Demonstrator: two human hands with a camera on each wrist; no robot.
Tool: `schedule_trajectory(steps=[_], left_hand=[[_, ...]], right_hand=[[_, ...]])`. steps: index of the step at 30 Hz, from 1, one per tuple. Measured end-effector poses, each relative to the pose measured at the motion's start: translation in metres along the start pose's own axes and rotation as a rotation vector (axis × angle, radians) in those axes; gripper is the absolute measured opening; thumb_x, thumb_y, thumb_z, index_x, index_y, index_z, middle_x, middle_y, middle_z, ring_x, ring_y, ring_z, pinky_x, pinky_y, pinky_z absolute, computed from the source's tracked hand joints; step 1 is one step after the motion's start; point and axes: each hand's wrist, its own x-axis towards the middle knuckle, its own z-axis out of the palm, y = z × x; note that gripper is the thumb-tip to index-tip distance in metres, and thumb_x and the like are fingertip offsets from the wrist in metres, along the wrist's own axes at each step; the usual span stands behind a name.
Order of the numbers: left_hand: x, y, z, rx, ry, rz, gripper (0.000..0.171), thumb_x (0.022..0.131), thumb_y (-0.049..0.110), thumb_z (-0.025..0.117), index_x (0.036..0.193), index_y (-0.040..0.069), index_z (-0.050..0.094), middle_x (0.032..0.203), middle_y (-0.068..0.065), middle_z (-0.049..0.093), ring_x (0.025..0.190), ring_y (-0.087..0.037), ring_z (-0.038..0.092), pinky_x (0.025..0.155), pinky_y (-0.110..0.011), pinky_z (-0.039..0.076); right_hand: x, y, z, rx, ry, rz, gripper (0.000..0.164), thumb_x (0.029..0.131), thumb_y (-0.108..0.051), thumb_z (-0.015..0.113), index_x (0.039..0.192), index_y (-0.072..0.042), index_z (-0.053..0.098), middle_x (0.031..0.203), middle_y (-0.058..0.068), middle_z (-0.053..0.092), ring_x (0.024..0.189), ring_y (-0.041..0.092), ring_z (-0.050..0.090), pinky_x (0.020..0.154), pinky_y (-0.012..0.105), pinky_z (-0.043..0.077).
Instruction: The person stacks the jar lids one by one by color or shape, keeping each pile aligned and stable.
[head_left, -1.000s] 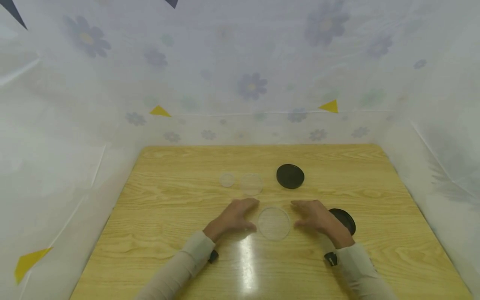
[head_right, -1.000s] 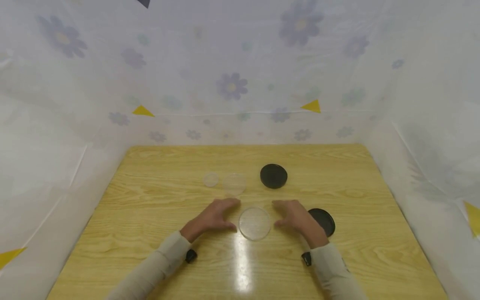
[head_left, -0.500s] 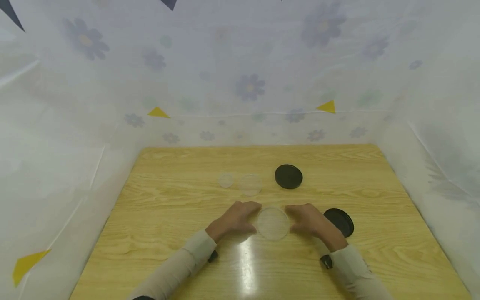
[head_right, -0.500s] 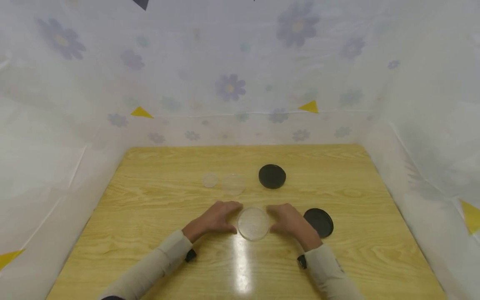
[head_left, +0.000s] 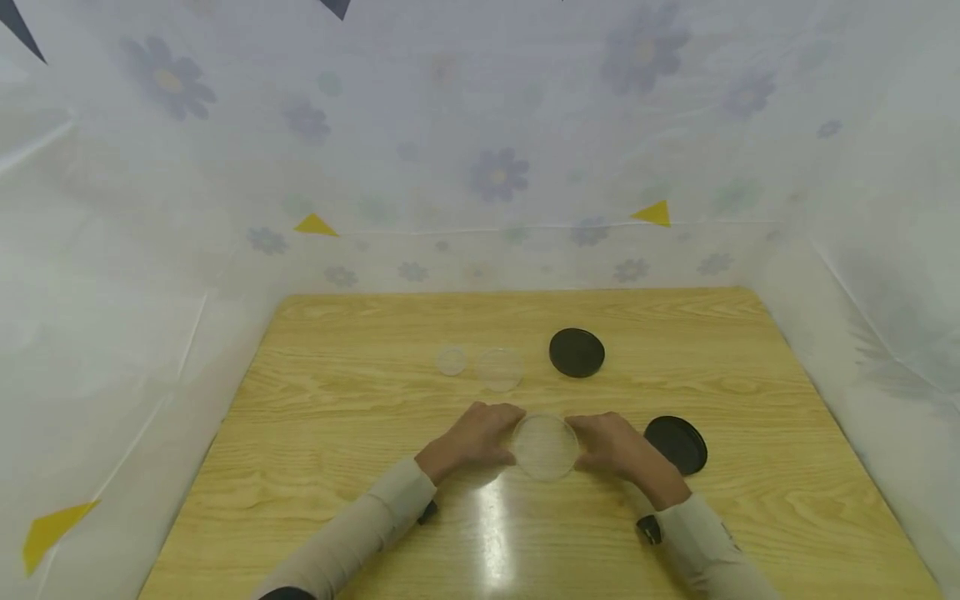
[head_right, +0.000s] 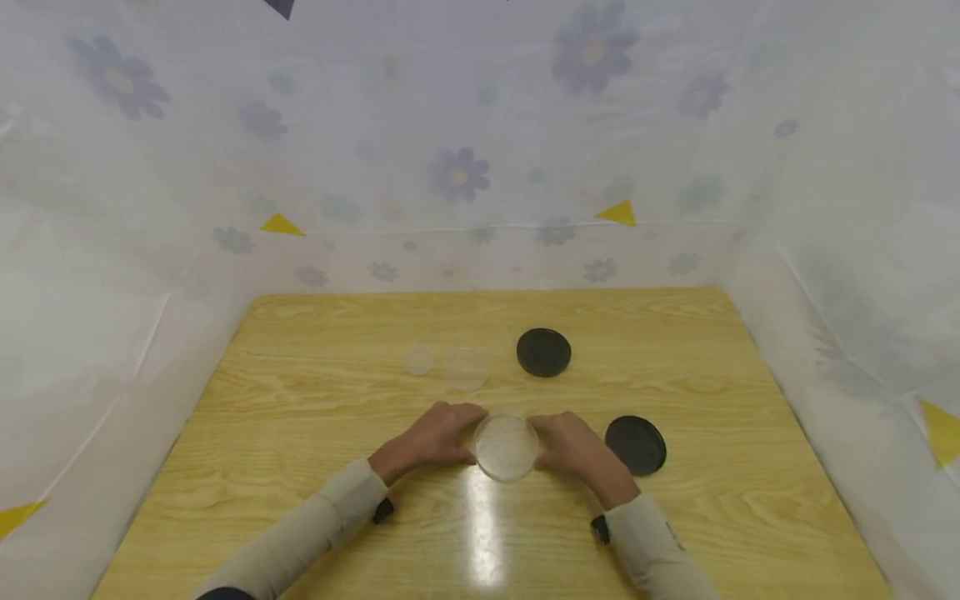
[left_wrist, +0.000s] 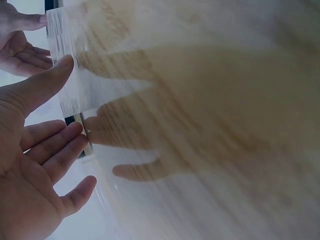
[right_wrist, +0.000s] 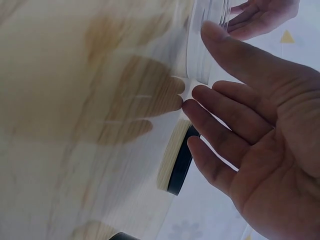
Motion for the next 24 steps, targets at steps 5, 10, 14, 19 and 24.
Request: schedule_trajectory(steps=[5,10,14,19,24], left_hand=[[0.0006,0.0011,0.0017,-0.002,0.014,0.011,0.063,0.072,0.032,0.081,0.127,0.014,0.056,0.126,0.002,0.063,0.112,-0.012,0.059,0.089,-0.030,0.045],[0.0001,0.0015,0.0034,-0.018,0.019,0.018,0.061,0.072,0.031,0.081,0.125,0.014,0.058,0.125,0.002,0.064,0.111,-0.012,0.059,0.087,-0.029,0.045],[-0.0008,0.0020,0.0014,-0.016,0.004,0.008,0.063,0.072,0.032,0.081,0.128,0.014,0.056,0.128,0.001,0.062,0.114,-0.013,0.058,0.092,-0.032,0.045],[-0.0022,-0.0003,-0.0013,-0.008,0.031,0.019,0.066,0.070,0.032,0.082,0.128,0.012,0.056,0.128,-0.001,0.062,0.115,-0.015,0.059,0.099,-0.037,0.046],[-0.0045,-0.0033,-0.0032,-0.055,0.081,0.043,0.067,0.068,0.030,0.084,0.125,0.008,0.058,0.124,-0.004,0.064,0.112,-0.019,0.062,0.098,-0.034,0.049]], right_hand=[[-0.0002,-0.0013,0.0011,0.011,-0.005,0.002,0.057,0.069,-0.010,0.081,0.121,0.001,0.061,0.116,0.015,0.068,0.105,0.033,0.065,0.088,0.045,0.053],[0.0001,-0.0017,0.0012,0.015,-0.004,-0.007,0.055,0.069,-0.010,0.080,0.120,0.000,0.062,0.115,0.014,0.068,0.103,0.031,0.065,0.087,0.044,0.054],[0.0023,-0.0020,0.0017,-0.017,0.013,-0.022,0.051,0.067,-0.011,0.081,0.115,-0.003,0.064,0.105,0.008,0.071,0.088,0.020,0.066,0.076,0.035,0.055],[0.0054,-0.0032,0.0002,-0.030,0.046,-0.055,0.048,0.069,-0.011,0.079,0.114,-0.003,0.065,0.099,0.007,0.072,0.080,0.016,0.064,0.070,0.031,0.054],[0.0082,-0.0048,-0.0047,0.032,0.039,-0.058,0.051,0.072,-0.012,0.079,0.118,0.002,0.063,0.111,0.015,0.070,0.100,0.031,0.066,0.085,0.044,0.055]])
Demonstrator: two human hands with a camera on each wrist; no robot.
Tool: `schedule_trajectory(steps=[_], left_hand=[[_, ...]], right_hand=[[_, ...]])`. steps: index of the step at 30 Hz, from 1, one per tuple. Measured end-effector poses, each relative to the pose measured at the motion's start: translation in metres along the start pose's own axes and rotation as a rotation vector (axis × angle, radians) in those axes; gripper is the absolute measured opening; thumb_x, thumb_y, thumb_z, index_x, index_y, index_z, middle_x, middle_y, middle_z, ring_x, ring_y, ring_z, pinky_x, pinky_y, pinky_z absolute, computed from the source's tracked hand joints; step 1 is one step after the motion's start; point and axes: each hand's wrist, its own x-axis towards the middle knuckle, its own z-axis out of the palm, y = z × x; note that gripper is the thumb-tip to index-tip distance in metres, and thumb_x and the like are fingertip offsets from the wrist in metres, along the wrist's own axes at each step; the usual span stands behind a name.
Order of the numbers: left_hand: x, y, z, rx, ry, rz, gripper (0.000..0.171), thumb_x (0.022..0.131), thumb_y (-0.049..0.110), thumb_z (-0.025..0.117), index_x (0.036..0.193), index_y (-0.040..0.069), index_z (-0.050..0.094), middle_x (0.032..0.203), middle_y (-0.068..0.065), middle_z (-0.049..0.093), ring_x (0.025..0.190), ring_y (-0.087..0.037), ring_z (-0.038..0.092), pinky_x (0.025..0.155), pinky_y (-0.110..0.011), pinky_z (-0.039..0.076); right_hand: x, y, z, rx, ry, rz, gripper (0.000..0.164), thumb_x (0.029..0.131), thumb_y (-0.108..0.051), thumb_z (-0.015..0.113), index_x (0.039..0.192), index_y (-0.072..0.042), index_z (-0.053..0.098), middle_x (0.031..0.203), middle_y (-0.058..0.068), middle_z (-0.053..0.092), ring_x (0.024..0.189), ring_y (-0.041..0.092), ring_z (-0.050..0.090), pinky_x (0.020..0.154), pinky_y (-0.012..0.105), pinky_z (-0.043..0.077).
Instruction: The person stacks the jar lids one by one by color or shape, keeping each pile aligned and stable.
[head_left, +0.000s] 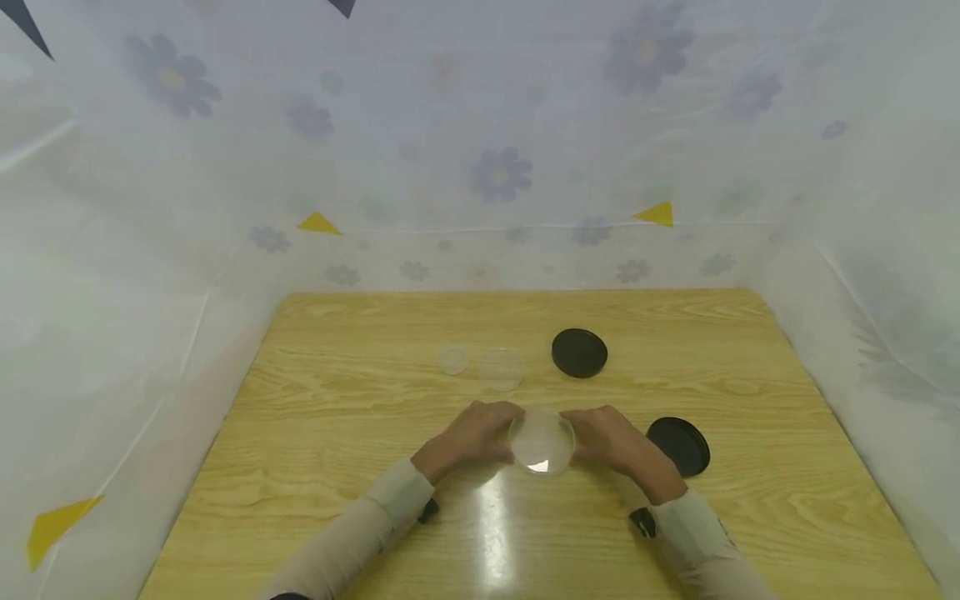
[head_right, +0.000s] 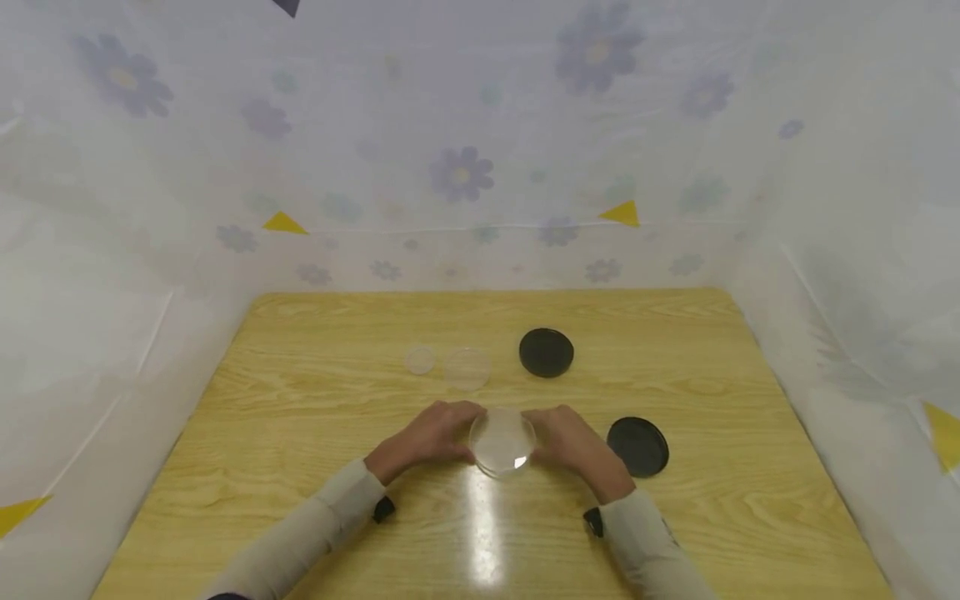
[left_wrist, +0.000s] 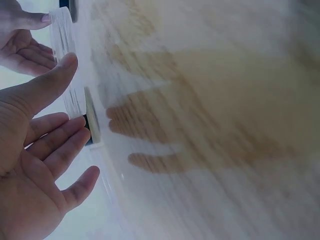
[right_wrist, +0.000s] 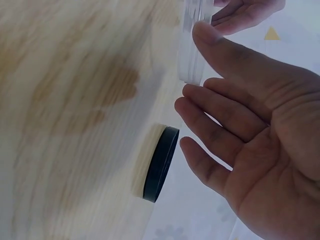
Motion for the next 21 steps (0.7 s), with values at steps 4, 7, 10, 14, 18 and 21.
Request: schedule_trajectory(steps=[4,7,10,14,18,21], left_hand=[[-0.003,-0.003,-0.002,-0.037,0.023,-0.010,0.066,0.068,0.028,0.084,0.126,0.008,0.058,0.124,-0.005,0.064,0.112,-0.020,0.062,0.097,-0.035,0.049],[-0.006,-0.007,-0.003,-0.038,0.028,-0.026,0.065,0.069,0.028,0.083,0.126,0.010,0.058,0.123,-0.003,0.064,0.112,-0.020,0.061,0.097,-0.034,0.049],[-0.008,-0.010,-0.007,-0.054,0.024,-0.043,0.063,0.070,0.027,0.083,0.126,0.011,0.058,0.124,-0.003,0.064,0.112,-0.020,0.061,0.097,-0.034,0.049],[-0.011,-0.013,-0.015,-0.091,0.033,-0.054,0.063,0.072,0.030,0.082,0.126,0.010,0.058,0.125,-0.004,0.063,0.113,-0.022,0.061,0.097,-0.037,0.050],[-0.018,-0.019,-0.021,-0.128,0.055,-0.062,0.063,0.072,0.028,0.081,0.126,0.008,0.057,0.127,-0.007,0.062,0.116,-0.025,0.059,0.099,-0.041,0.048],[-0.022,-0.024,-0.023,-0.153,0.067,-0.079,0.064,0.072,0.028,0.080,0.128,0.007,0.056,0.130,-0.009,0.060,0.120,-0.026,0.057,0.103,-0.042,0.045]], right_hand=[[0.003,-0.003,-0.003,0.027,0.005,-0.017,0.052,0.072,-0.011,0.080,0.119,0.005,0.062,0.112,0.019,0.068,0.102,0.034,0.066,0.087,0.046,0.054],[0.007,-0.007,-0.004,0.027,0.021,-0.042,0.049,0.075,-0.012,0.078,0.118,0.005,0.062,0.112,0.019,0.068,0.101,0.034,0.066,0.087,0.046,0.054],[0.011,-0.011,-0.005,0.015,0.026,-0.050,0.049,0.076,-0.013,0.077,0.119,0.004,0.062,0.113,0.019,0.068,0.102,0.034,0.066,0.088,0.045,0.053],[0.016,-0.016,-0.006,0.040,0.025,-0.050,0.050,0.076,-0.014,0.077,0.120,0.004,0.062,0.113,0.019,0.068,0.101,0.033,0.066,0.088,0.045,0.053],[0.024,-0.020,-0.004,0.063,0.034,-0.057,0.051,0.077,-0.016,0.077,0.121,0.004,0.061,0.114,0.019,0.068,0.102,0.033,0.066,0.088,0.046,0.053],[0.030,-0.022,-0.002,0.049,0.041,-0.054,0.052,0.076,-0.016,0.077,0.122,0.003,0.061,0.114,0.017,0.068,0.102,0.032,0.066,0.088,0.045,0.053]])
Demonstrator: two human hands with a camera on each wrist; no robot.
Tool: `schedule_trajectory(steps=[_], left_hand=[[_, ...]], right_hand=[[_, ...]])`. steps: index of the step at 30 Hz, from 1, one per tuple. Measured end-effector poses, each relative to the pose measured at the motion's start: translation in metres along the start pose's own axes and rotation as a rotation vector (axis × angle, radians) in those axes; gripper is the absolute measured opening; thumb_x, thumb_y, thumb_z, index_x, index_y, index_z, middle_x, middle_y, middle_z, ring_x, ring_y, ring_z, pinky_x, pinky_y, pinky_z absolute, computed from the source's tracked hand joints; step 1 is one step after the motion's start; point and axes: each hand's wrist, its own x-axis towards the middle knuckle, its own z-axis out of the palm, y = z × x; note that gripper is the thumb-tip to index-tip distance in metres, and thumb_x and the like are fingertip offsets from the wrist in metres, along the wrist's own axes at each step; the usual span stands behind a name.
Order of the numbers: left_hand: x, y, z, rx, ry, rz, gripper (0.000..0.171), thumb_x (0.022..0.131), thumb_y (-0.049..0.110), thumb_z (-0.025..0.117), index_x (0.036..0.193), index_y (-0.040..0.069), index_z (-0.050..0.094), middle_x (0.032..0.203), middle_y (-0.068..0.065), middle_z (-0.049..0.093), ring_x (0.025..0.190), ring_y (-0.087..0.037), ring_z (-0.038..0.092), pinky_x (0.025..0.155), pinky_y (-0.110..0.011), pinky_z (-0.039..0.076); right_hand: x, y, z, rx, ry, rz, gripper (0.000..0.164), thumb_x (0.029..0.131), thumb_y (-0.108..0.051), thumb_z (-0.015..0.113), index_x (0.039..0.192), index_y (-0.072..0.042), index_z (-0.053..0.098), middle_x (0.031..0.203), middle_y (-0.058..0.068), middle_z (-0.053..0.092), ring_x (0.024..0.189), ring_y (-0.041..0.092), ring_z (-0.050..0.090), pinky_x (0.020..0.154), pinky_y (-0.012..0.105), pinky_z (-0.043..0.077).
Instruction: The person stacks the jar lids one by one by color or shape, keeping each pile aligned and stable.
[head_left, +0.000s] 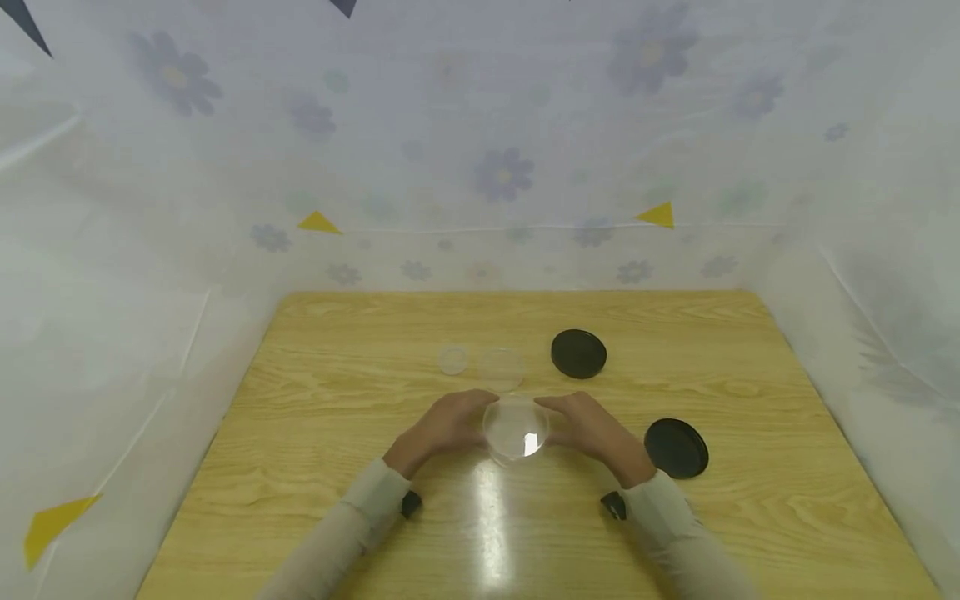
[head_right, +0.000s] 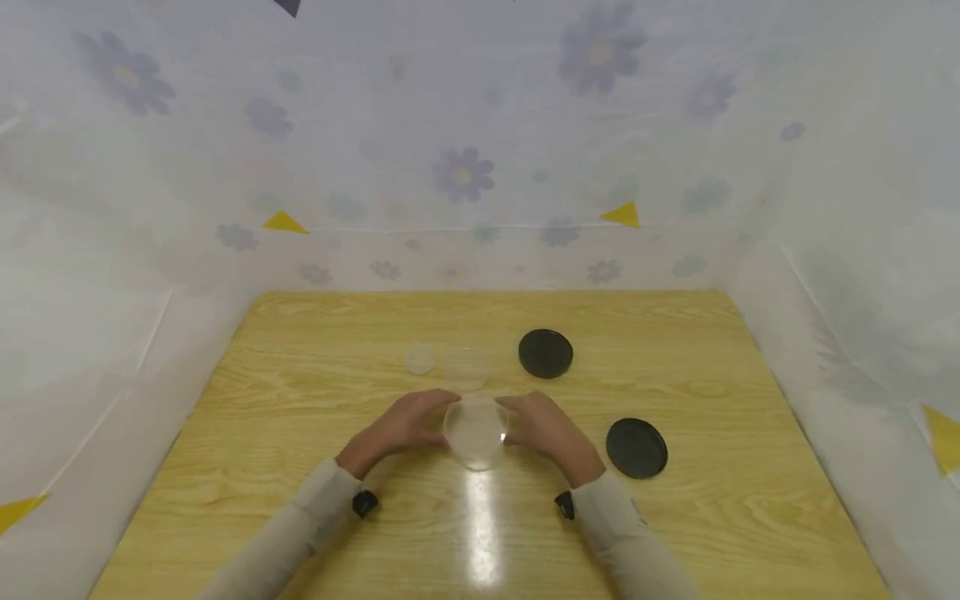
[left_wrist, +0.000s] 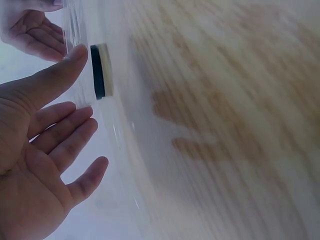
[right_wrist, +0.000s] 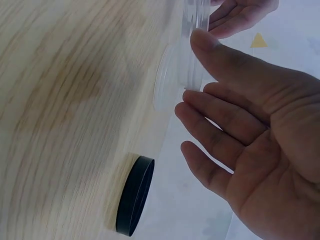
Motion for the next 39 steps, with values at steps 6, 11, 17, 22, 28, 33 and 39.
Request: schedule_trajectory(steps=[6,11,17,22,28,33,39], left_hand=[[-0.006,-0.004,-0.008,-0.051,0.007,-0.029,0.062,0.076,0.032,0.078,0.129,0.006,0.056,0.131,-0.010,0.059,0.122,-0.029,0.055,0.105,-0.046,0.043],[-0.010,-0.009,-0.013,-0.041,-0.004,-0.061,0.065,0.074,0.029,0.080,0.130,0.006,0.055,0.132,-0.011,0.059,0.123,-0.031,0.054,0.105,-0.047,0.042],[-0.013,-0.019,-0.014,0.006,-0.003,-0.079,0.066,0.070,0.020,0.083,0.128,0.005,0.056,0.130,-0.011,0.060,0.121,-0.031,0.055,0.104,-0.045,0.044],[-0.018,-0.023,-0.017,0.008,0.001,-0.078,0.067,0.068,0.018,0.084,0.127,0.003,0.056,0.129,-0.012,0.060,0.120,-0.031,0.056,0.102,-0.046,0.045],[-0.021,-0.026,-0.019,-0.015,0.006,-0.090,0.065,0.070,0.023,0.083,0.126,0.003,0.057,0.129,-0.012,0.061,0.121,-0.032,0.056,0.104,-0.048,0.043],[-0.023,-0.025,-0.020,-0.022,-0.011,-0.118,0.068,0.066,0.025,0.086,0.125,0.004,0.059,0.126,-0.011,0.062,0.117,-0.031,0.058,0.102,-0.047,0.045],[-0.025,-0.027,-0.018,0.004,-0.042,-0.162,0.067,0.063,0.018,0.087,0.123,0.005,0.060,0.122,-0.011,0.065,0.113,-0.029,0.060,0.099,-0.045,0.047]], right_hand=[[0.010,-0.007,0.007,0.024,0.001,0.042,0.052,0.077,-0.018,0.077,0.123,0.000,0.061,0.116,0.015,0.068,0.105,0.030,0.065,0.091,0.044,0.052],[0.018,-0.013,0.011,0.029,-0.016,0.061,0.052,0.078,-0.020,0.077,0.123,0.000,0.061,0.118,0.015,0.067,0.108,0.030,0.064,0.093,0.043,0.052],[0.027,-0.019,0.016,0.019,-0.034,0.040,0.053,0.078,-0.022,0.077,0.124,-0.001,0.061,0.120,0.013,0.066,0.111,0.029,0.063,0.095,0.043,0.051],[0.033,-0.023,0.018,0.011,-0.053,0.026,0.054,0.078,-0.022,0.077,0.125,-0.001,0.060,0.122,0.013,0.065,0.112,0.029,0.062,0.096,0.042,0.050],[0.041,-0.020,0.028,-0.007,-0.051,-0.041,0.044,0.082,-0.029,0.073,0.120,-0.009,0.064,0.115,0.007,0.070,0.103,0.024,0.066,0.090,0.040,0.053],[0.045,-0.020,0.036,-0.041,-0.047,-0.053,0.036,0.081,-0.026,0.074,0.112,-0.010,0.067,0.105,0.004,0.072,0.093,0.020,0.068,0.080,0.034,0.054],[0.050,-0.025,0.041,-0.091,-0.070,-0.032,0.024,0.074,-0.017,0.077,0.094,-0.009,0.067,0.079,0.000,0.067,0.067,0.012,0.056,0.061,0.027,0.047]])
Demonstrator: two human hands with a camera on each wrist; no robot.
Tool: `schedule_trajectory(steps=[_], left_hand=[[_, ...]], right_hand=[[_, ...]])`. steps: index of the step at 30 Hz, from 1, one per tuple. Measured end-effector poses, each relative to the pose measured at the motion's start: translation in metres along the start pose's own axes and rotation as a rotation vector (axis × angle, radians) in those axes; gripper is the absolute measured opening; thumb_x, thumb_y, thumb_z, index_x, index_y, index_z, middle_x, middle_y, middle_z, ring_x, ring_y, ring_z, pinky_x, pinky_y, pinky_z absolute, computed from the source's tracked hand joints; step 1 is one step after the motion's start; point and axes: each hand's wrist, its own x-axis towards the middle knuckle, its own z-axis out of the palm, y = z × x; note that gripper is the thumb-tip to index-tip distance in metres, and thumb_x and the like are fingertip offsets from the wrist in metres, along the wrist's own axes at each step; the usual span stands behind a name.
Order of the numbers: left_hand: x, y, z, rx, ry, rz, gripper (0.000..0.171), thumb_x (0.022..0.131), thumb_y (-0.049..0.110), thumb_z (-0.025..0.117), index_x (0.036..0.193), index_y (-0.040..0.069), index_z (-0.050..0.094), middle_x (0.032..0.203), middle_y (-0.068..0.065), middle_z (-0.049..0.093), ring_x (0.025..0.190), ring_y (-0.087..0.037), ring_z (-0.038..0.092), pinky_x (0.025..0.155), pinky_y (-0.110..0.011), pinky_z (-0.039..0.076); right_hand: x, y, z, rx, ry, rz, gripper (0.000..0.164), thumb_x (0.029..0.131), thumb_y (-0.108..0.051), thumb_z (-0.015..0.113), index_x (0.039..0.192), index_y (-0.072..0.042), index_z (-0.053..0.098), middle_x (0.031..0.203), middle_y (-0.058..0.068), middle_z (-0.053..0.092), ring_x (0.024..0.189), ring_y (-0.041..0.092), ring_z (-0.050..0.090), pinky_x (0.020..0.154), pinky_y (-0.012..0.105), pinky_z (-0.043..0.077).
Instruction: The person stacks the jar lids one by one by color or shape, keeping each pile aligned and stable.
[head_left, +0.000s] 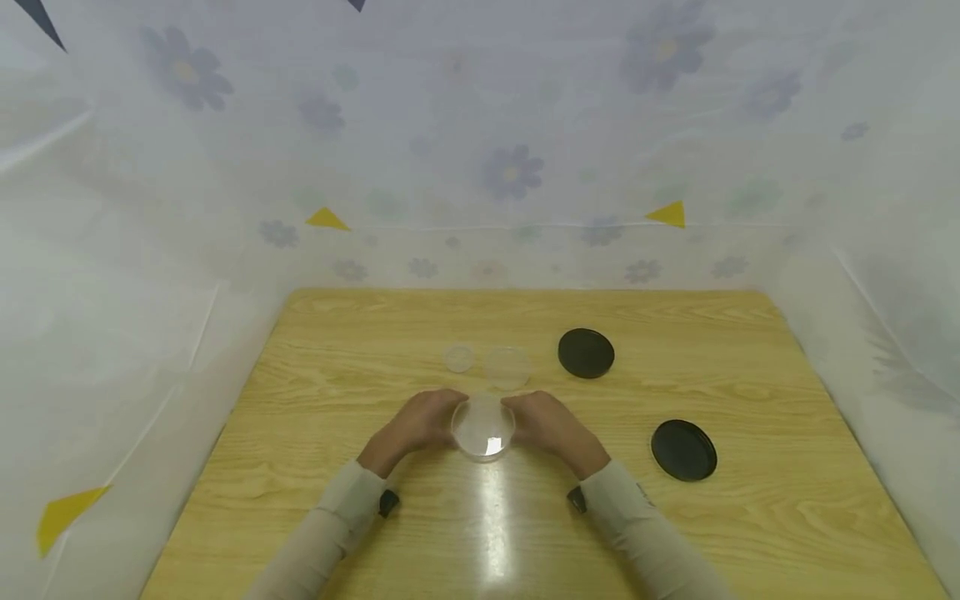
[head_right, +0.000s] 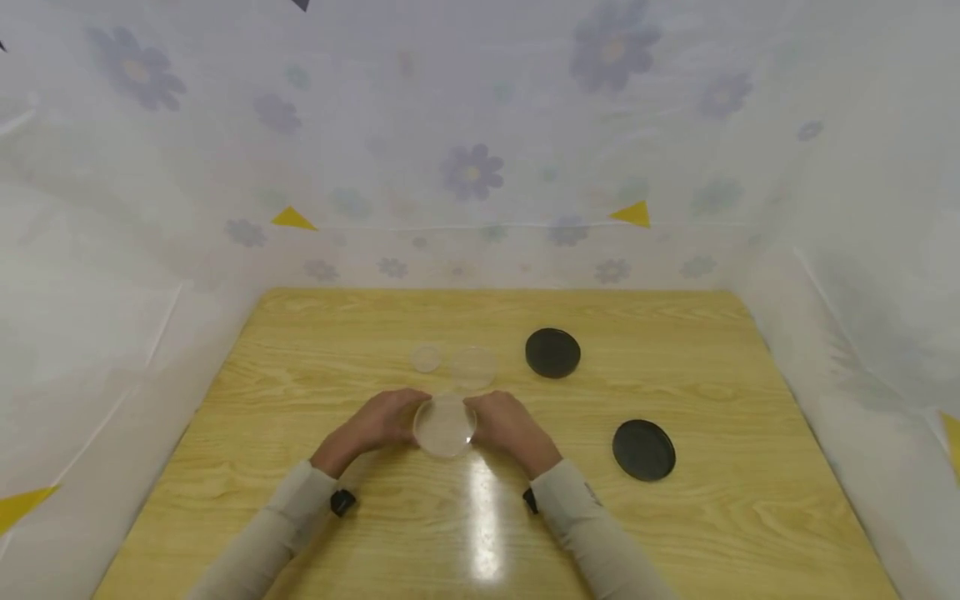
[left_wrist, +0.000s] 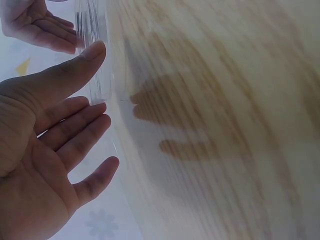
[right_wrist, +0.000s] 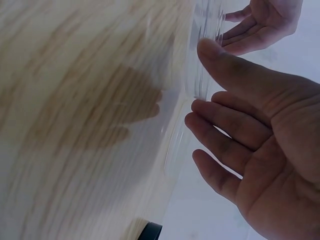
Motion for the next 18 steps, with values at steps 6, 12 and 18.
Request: schedule_trajectory(steps=[6,12,18], left_hand=[[-0.0026,-0.0035,0.0039,-0.004,-0.003,0.001,0.065,0.063,0.010,0.085,0.123,0.004,0.060,0.122,-0.011,0.064,0.114,-0.030,0.060,0.098,-0.046,0.047],[-0.0036,-0.0058,0.0073,0.010,-0.002,0.007,0.066,0.063,0.009,0.085,0.123,0.004,0.059,0.123,-0.012,0.064,0.114,-0.031,0.059,0.099,-0.047,0.047],[-0.0042,-0.0056,0.0077,0.013,0.000,-0.008,0.067,0.063,0.010,0.085,0.124,0.001,0.058,0.125,-0.013,0.062,0.117,-0.032,0.058,0.100,-0.047,0.046]], right_hand=[[0.0003,-0.0022,0.0044,-0.023,-0.009,0.009,0.036,0.074,-0.023,0.079,0.105,-0.008,0.069,0.085,0.002,0.071,0.071,0.012,0.061,0.066,0.028,0.051],[-0.0011,-0.0024,0.0074,-0.012,0.009,0.009,0.042,0.074,-0.025,0.079,0.111,-0.009,0.068,0.092,0.003,0.073,0.079,0.016,0.066,0.071,0.031,0.053],[-0.0013,-0.0045,0.0072,0.007,-0.016,0.045,0.047,0.073,-0.026,0.081,0.114,-0.008,0.067,0.098,0.004,0.073,0.083,0.017,0.066,0.072,0.031,0.054]])
